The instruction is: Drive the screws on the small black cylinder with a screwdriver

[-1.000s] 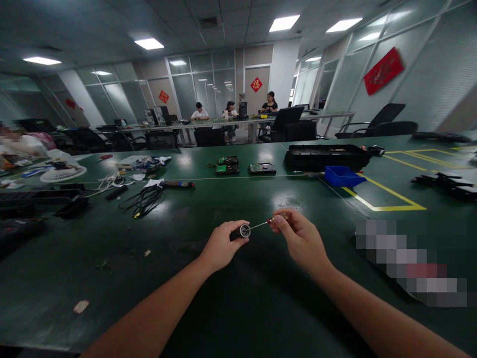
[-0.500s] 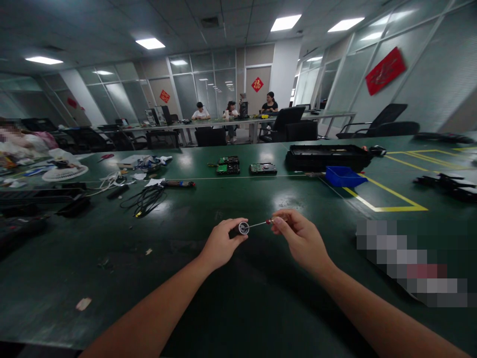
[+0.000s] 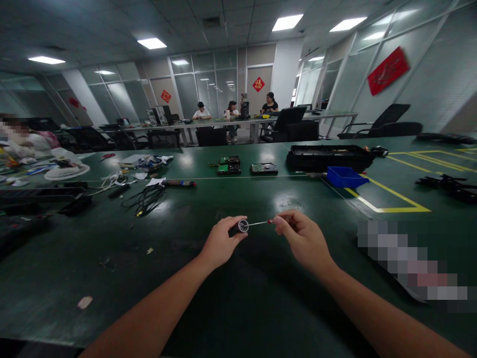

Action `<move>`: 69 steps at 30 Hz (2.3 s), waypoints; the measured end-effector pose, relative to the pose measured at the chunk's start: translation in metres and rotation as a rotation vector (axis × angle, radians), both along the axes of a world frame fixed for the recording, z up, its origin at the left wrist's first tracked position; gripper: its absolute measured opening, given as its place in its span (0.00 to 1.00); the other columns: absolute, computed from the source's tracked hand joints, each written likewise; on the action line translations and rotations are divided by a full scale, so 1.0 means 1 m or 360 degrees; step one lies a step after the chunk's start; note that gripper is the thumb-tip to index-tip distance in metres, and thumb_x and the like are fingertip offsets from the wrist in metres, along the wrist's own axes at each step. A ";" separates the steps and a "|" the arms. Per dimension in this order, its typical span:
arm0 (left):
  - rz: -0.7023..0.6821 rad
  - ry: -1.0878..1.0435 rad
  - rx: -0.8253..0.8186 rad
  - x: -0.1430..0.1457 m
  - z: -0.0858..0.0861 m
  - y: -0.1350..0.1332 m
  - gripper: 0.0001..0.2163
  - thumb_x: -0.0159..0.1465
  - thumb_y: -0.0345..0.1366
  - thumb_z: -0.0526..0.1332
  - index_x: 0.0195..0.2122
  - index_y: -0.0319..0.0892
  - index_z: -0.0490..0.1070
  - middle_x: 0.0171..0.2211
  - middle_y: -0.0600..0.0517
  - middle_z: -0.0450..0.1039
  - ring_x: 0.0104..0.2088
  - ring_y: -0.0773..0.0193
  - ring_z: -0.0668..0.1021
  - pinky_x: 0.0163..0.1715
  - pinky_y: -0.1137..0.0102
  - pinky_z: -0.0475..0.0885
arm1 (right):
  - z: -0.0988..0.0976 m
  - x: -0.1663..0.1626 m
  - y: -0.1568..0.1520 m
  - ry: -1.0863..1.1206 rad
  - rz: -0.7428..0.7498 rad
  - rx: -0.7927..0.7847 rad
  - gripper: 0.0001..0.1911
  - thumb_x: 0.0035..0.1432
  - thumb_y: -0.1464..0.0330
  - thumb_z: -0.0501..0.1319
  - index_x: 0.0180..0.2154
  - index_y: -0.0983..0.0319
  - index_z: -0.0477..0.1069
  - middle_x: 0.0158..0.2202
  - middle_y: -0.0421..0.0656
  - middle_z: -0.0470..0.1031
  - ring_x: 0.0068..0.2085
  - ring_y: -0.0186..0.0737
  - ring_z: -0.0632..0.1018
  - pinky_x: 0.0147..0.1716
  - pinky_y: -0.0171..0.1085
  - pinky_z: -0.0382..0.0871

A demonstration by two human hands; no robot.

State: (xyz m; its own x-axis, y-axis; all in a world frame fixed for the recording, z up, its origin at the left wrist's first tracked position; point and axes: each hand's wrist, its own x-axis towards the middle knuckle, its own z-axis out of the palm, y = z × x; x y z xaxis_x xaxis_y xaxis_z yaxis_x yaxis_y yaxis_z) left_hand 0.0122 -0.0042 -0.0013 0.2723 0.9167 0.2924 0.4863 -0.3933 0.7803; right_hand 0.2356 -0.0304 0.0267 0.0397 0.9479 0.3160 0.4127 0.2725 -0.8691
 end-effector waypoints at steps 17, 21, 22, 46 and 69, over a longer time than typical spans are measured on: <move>-0.0069 0.0171 0.0065 0.000 0.003 -0.004 0.20 0.61 0.30 0.67 0.54 0.50 0.74 0.50 0.51 0.76 0.51 0.57 0.74 0.55 0.60 0.67 | 0.001 0.001 -0.003 -0.0322 -0.0095 0.0142 0.26 0.60 0.50 0.60 0.17 0.58 0.64 0.14 0.38 0.66 0.18 0.35 0.67 0.20 0.35 0.57; -0.0090 0.0186 0.0078 0.000 0.003 -0.004 0.20 0.60 0.30 0.68 0.54 0.50 0.74 0.48 0.52 0.76 0.49 0.58 0.75 0.53 0.61 0.68 | 0.001 0.000 -0.005 -0.0337 -0.0084 0.0135 0.29 0.61 0.48 0.57 0.15 0.59 0.65 0.12 0.38 0.64 0.16 0.34 0.66 0.19 0.35 0.55; -0.0095 0.0186 0.0075 0.000 0.002 -0.004 0.20 0.60 0.30 0.68 0.54 0.50 0.74 0.48 0.52 0.76 0.49 0.58 0.75 0.53 0.61 0.68 | 0.000 0.000 -0.005 -0.0331 -0.0082 0.0124 0.30 0.61 0.48 0.57 0.15 0.59 0.65 0.12 0.38 0.63 0.16 0.34 0.66 0.18 0.35 0.55; -0.0093 0.0207 0.0026 0.000 0.003 -0.004 0.19 0.60 0.31 0.67 0.53 0.51 0.74 0.50 0.52 0.76 0.51 0.57 0.74 0.54 0.59 0.67 | -0.002 -0.001 0.000 -0.0189 0.0033 -0.0033 0.16 0.66 0.55 0.53 0.36 0.58 0.72 0.24 0.39 0.71 0.24 0.39 0.70 0.24 0.37 0.59; -0.0148 0.0200 0.0064 -0.001 0.004 -0.005 0.21 0.62 0.30 0.66 0.55 0.51 0.73 0.51 0.52 0.75 0.53 0.57 0.73 0.56 0.60 0.66 | -0.010 -0.004 0.014 0.1204 0.0161 -0.0630 0.13 0.58 0.58 0.64 0.34 0.62 0.74 0.27 0.42 0.73 0.28 0.39 0.74 0.31 0.40 0.72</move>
State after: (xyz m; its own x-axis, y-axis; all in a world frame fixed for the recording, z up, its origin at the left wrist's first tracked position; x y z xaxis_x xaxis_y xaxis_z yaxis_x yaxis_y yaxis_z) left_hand 0.0113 -0.0088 0.0026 0.3920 0.8741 0.2867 0.5394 -0.4709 0.6981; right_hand 0.2316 -0.0163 0.0167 0.0154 0.9931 -0.1158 -0.3258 -0.1045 -0.9396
